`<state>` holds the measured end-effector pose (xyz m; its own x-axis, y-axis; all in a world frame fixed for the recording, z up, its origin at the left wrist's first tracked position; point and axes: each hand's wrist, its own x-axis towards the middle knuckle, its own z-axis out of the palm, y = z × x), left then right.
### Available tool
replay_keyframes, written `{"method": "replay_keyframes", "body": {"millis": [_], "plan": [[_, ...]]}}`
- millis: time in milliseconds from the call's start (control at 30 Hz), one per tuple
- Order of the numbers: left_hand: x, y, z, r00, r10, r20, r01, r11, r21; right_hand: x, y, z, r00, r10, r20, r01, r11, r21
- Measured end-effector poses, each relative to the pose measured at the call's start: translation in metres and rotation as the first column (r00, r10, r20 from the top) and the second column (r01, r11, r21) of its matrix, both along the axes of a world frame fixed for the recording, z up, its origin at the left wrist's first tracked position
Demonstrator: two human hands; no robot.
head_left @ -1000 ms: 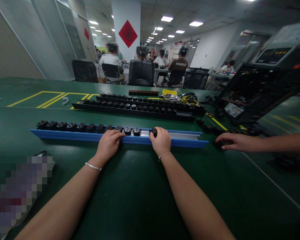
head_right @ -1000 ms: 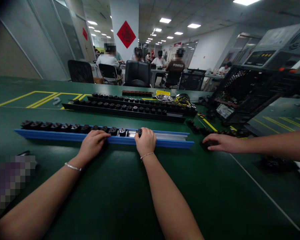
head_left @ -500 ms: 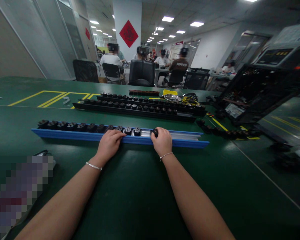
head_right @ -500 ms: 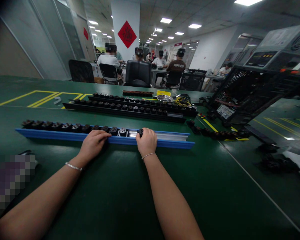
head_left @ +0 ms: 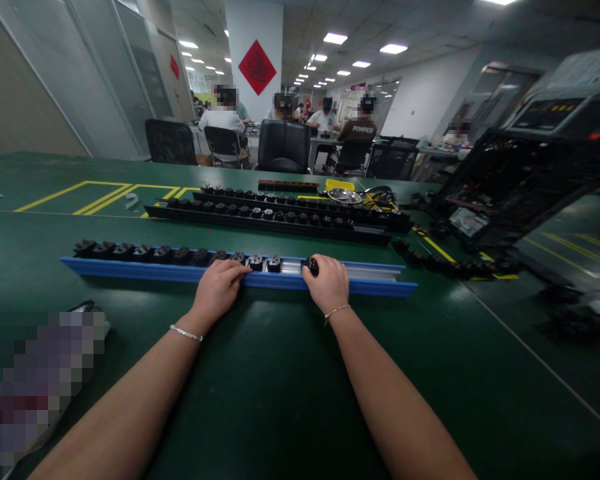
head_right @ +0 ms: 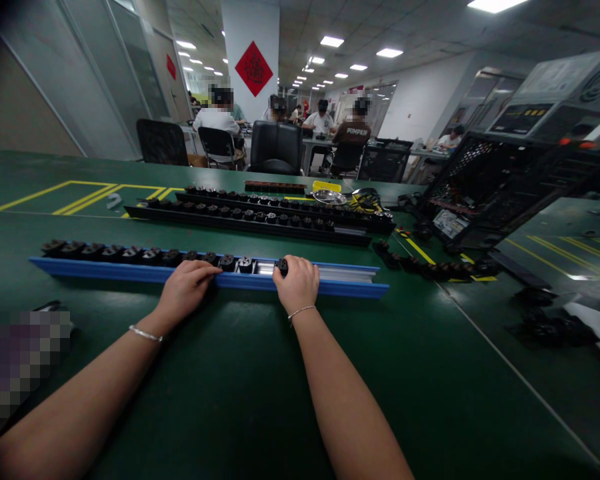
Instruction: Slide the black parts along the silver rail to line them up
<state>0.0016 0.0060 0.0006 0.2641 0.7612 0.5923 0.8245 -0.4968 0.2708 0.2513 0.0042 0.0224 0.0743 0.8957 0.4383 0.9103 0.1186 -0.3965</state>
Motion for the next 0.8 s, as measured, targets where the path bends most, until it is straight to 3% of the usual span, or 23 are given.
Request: {"method": "replay_keyframes", "body": {"millis": [800], "plan": [[-0.0010,0.0002,-0.0020,1.000,0.004,-0.010,-0.004,1.000,0.021,0.0079,0.0024,-0.0024,1.000,0.014,0.023,-0.014,1.000,0.024]]}}
